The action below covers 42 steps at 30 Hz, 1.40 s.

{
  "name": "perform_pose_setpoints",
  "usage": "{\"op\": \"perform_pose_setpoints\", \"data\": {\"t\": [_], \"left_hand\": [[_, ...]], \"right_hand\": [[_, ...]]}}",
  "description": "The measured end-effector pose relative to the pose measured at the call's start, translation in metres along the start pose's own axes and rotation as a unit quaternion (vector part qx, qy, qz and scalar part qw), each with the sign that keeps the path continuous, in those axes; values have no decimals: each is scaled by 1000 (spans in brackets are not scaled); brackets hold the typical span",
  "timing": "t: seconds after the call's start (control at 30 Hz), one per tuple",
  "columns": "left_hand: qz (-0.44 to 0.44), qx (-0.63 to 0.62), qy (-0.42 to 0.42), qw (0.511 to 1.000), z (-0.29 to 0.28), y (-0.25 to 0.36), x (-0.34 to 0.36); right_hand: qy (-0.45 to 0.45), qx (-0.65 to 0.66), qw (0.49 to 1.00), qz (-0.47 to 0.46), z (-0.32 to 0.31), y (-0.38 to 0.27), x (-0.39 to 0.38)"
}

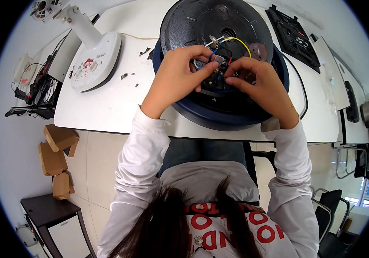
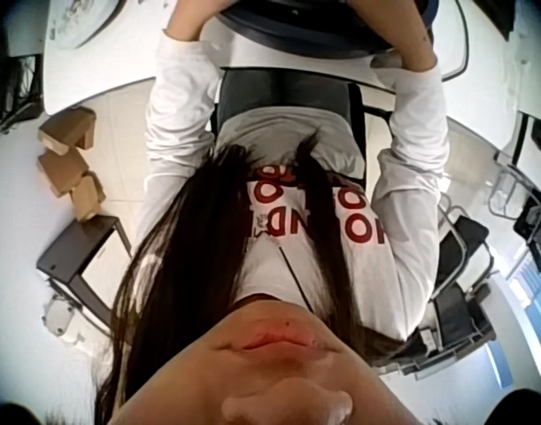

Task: The person repairs the internal wiring of a ceiling fan motor. They use a screwdriver to tighten connections and connect wires to terminals inside the motor housing.

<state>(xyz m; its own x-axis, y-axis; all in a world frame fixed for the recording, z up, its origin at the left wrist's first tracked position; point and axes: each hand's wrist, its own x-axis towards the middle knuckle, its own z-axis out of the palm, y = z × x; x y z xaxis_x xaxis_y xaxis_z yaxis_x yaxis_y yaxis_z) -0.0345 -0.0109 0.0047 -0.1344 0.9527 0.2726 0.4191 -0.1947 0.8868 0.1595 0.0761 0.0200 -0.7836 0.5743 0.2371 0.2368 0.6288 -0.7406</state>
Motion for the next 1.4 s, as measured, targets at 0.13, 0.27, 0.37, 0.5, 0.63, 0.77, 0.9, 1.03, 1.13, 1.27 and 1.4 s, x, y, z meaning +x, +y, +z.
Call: {"op": "perform_pose_setpoints", "data": {"t": [0.13,0.27,0.37,0.5,0.63,0.77,0.9,1.03,1.13,1.27,1.4], "left_hand": [[-1,-4,6,1000,1,-1,1],[-7,-10,8,1000,0,-3,1],[-15,-11,9,1000,0,-4,3],[-29,-12,4,999,0,-2,5],[-46,-35,7,998,-1,-2,5],[-27,-40,14,999,0,-6,8],[-43,-20,16,999,-1,-4,6],[-57,-16,25,998,0,-1,9],[-76,9,38,996,2,9,12],[-29,112,43,992,4,13,19],[36,194,39,979,-3,10,31]], "right_hand": [[-12,2,1000,-19,0,1,-2],[-25,-8,999,-33,-3,-3,-3],[12,-9,997,-76,-12,-4,-1],[76,-39,983,-165,-25,16,25],[-15,-85,979,-186,-33,13,56],[-66,-117,981,-140,-41,17,70],[-91,-114,989,-23,-42,-3,61],[-86,-60,993,-59,-41,12,58],[-80,-37,993,-75,-42,16,58],[-71,-37,992,-100,-43,23,61],[-62,-32,992,-102,-41,31,68]]}}
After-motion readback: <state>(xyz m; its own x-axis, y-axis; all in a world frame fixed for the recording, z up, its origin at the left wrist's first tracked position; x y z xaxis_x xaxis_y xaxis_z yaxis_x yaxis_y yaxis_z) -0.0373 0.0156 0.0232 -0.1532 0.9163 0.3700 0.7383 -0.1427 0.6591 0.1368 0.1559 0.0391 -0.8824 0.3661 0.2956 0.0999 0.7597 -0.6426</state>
